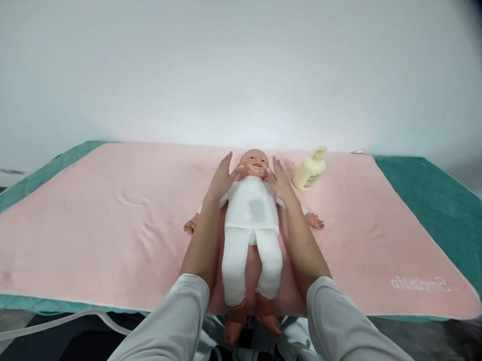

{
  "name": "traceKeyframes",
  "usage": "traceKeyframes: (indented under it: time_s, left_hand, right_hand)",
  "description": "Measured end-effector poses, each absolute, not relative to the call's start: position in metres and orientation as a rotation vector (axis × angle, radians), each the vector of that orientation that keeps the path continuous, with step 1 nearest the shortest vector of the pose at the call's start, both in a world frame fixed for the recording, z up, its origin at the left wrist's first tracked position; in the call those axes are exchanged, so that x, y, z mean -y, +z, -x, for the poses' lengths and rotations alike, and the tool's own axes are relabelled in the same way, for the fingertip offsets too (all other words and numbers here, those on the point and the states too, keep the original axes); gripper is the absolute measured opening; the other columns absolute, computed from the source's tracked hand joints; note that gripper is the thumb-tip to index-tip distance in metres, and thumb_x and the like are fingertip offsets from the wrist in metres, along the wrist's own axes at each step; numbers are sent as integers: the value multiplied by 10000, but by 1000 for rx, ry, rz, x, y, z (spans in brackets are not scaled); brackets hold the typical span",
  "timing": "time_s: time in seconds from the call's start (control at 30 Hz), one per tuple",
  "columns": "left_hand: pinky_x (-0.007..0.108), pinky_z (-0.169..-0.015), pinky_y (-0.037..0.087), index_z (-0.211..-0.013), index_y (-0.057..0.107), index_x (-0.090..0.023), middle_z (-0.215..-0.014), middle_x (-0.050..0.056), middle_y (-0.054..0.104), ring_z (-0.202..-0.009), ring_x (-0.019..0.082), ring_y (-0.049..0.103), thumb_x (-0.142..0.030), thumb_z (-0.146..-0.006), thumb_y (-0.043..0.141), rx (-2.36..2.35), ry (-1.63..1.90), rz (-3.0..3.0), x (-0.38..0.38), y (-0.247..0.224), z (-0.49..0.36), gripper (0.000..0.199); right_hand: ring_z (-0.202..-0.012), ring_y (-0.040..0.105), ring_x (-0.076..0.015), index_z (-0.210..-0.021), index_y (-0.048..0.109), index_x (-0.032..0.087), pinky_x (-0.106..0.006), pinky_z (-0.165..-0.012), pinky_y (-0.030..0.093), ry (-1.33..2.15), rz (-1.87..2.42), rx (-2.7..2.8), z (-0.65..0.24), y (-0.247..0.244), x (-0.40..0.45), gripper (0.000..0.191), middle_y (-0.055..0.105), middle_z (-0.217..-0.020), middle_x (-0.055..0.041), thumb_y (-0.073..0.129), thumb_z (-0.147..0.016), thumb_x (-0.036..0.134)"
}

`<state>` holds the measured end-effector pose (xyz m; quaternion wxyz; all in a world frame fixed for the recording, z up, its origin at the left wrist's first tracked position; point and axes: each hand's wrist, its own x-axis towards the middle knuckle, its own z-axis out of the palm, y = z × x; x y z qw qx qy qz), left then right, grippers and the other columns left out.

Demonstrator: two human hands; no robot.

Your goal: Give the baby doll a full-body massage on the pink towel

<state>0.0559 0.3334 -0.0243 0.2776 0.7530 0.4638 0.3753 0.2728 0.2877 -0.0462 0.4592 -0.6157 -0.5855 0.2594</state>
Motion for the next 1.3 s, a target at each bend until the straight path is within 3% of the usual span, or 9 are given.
traceKeyframes:
  time_s: [0.1,0.2,0.33,0.43,0.63,0.83,1.07,1.3]
  left_hand:
    - [398,-1178,334,-1472,439,-197,-1554,134,429,-1447,246,391,-502,-955,485,-1264,1200,-1971,-319,-13,-52,601]
    - [345,-1064,445,-1335,562,-206,-1434,118,556,-1309,220,529,-494,-980,434,-1304,1431,-1801,-294,-14,-50,475]
    - [324,-956,498,-1068,647,-173,-1136,116,692,-1067,194,645,-495,-1004,334,-1351,1694,-1498,-243,-40,-45,454]
    - [322,-875,525,-931,639,-184,-980,89,698,-919,177,657,-509,-995,347,-1376,1722,-1339,-208,-64,-37,442]
    - [319,-821,538,-810,610,-188,-846,69,678,-816,160,649,-481,-984,369,-1353,1710,-1330,-176,-86,-23,417]
    - [288,-729,519,-776,590,-193,-808,61,671,-741,146,635,-493,-981,358,-1340,1719,-1300,-168,-79,-20,431]
    - [221,-449,305,-710,561,-181,-692,30,636,-483,83,526,-458,-920,495,-909,1445,-1280,-206,-9,-64,355]
    - [220,-456,290,-673,475,-185,-574,4,557,-419,79,457,-336,-967,424,-856,1123,-1129,-283,38,-187,335]
  right_hand:
    - [-1572,143,-275,-1540,326,186,-560,-1277,143,537,1509,1371,-279,-34,-275,774,233,-1662,-123,476,-906,603]
    - [-1504,327,-266,-1427,495,218,-535,-1253,249,468,1420,1318,-281,-27,-256,620,409,-1580,-116,519,-895,535]
    - [-1293,575,-243,-1214,653,183,-459,-1150,427,473,1289,1172,-268,-39,-220,451,641,-1345,-131,498,-903,471]
    - [-1126,670,-232,-1089,697,184,-438,-1070,497,537,1237,1073,-254,-61,-190,400,733,-1156,-104,502,-898,477]
    - [-1109,684,-236,-1024,701,195,-456,-1060,511,622,1213,1002,-241,-93,-147,337,744,-1148,-93,530,-879,446]
    - [-1057,706,-240,-982,695,197,-473,-1028,535,621,1196,871,-259,-88,-128,303,749,-1124,-98,580,-816,423]
    - [-990,681,-186,-924,678,196,-404,-988,528,444,1199,874,-334,-16,-174,225,737,-1006,-46,543,-776,298]
    - [-982,658,-179,-947,649,163,-358,-985,482,137,1540,1077,-379,52,-272,287,711,-1079,-87,395,-819,125]
